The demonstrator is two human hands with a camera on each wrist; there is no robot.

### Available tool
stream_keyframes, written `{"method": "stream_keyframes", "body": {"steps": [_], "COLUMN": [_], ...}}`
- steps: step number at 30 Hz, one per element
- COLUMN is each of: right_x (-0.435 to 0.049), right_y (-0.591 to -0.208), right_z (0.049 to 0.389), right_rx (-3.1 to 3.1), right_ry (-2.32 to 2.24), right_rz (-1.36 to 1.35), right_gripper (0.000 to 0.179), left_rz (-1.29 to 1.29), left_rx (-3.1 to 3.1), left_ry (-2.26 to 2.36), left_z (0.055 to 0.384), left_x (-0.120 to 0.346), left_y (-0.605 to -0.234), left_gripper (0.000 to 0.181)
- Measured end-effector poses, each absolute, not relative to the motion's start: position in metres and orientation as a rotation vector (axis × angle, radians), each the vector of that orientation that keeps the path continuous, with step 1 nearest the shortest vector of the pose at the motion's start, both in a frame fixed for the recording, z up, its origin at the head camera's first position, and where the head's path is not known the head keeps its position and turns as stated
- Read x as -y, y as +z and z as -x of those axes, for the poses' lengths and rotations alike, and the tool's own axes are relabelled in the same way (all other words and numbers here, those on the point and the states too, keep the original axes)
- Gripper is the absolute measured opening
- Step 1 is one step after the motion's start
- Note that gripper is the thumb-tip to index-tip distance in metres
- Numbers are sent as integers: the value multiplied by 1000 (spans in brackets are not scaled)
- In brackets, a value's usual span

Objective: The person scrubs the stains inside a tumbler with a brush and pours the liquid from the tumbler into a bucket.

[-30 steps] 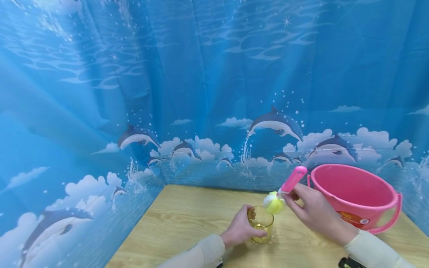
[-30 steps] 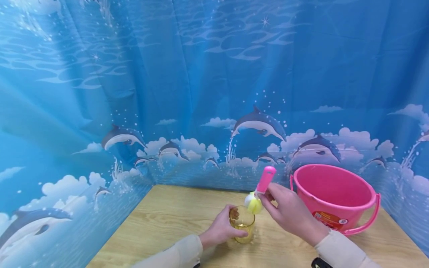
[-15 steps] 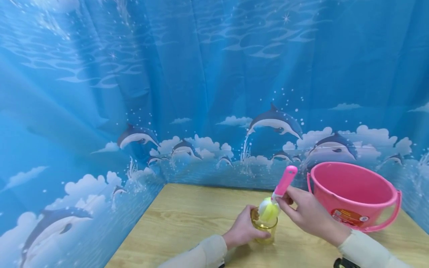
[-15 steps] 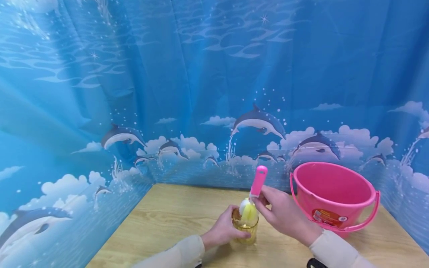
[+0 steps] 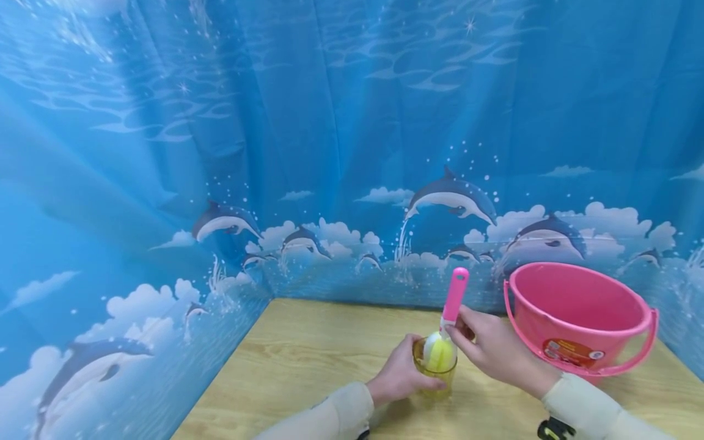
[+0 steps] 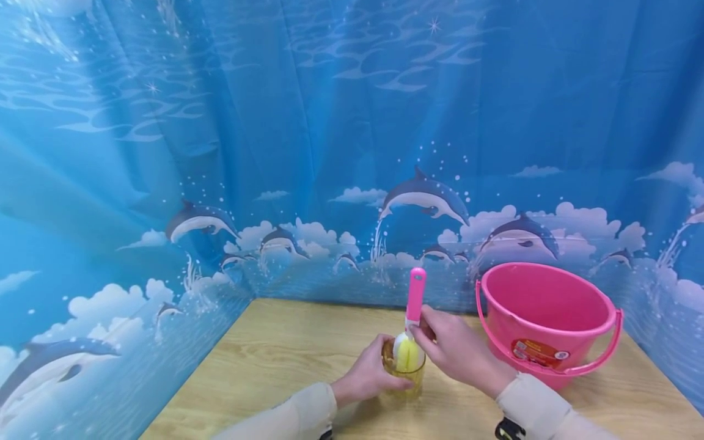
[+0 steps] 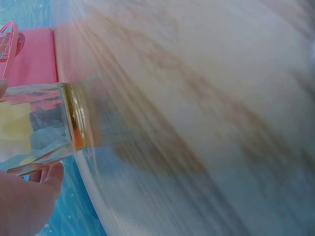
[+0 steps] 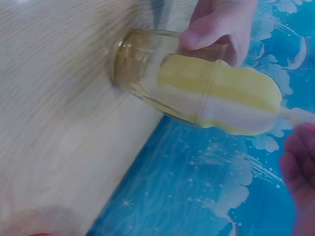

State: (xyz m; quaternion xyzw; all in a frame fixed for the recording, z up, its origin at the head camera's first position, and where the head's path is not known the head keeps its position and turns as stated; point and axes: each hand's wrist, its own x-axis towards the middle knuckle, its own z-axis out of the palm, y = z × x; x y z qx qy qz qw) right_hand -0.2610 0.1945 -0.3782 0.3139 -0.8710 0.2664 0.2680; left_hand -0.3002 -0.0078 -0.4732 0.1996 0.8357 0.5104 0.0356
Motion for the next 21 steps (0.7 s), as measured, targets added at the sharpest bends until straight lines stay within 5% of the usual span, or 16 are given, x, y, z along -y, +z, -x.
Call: {"method": "stream_keyframes", "body": {"steps": [21], "right_x": [-194], "right_y": [-398], "right_z": [280], "right_rx": [2481], "right_ry": [921], "right_rz": [-793], "right_gripper": [3], "left_rz": [-634], "left_rx": [-2537], "left_ry": [1589], "left_z": [299], "left_x": [9], "left_y": [-474], "left_gripper": [90]}}
